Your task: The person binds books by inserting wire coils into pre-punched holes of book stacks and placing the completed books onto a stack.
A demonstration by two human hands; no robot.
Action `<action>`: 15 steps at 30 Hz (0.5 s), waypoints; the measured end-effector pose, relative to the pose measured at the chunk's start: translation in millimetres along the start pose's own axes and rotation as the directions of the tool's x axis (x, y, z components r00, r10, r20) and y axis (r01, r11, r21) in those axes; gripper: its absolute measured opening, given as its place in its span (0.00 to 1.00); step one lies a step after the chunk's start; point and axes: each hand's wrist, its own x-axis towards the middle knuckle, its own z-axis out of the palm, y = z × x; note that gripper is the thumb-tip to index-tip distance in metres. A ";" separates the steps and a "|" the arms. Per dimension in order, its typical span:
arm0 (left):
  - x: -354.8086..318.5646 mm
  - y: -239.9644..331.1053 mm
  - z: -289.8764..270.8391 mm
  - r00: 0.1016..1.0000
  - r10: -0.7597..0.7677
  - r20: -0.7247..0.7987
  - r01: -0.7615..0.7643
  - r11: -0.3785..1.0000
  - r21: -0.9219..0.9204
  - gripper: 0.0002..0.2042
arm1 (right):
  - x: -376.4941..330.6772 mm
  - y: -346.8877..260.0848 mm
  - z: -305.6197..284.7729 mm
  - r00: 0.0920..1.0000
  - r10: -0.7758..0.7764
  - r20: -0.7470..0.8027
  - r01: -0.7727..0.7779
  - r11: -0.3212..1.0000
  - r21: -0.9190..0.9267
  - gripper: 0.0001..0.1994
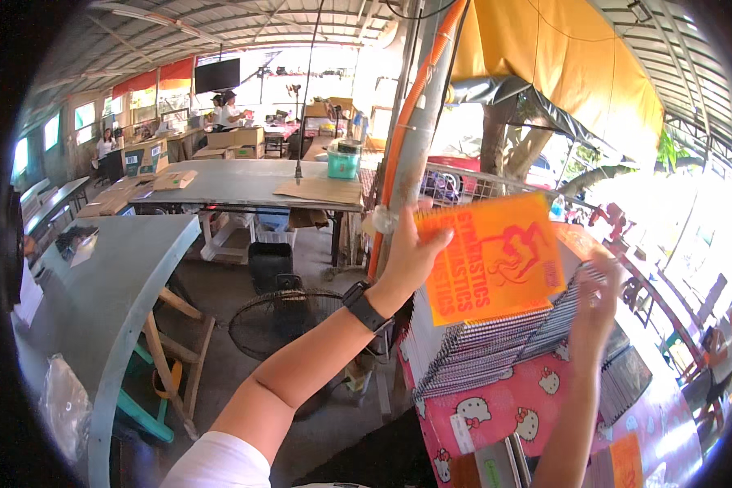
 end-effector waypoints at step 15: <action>-4.6 -111.4 25.9 1.000 0.017 0.003 -0.017 0.999 0.032 0.11 | -38.0 141.7 61.8 0.943 0.324 0.079 -0.332 0.897 0.291 0.10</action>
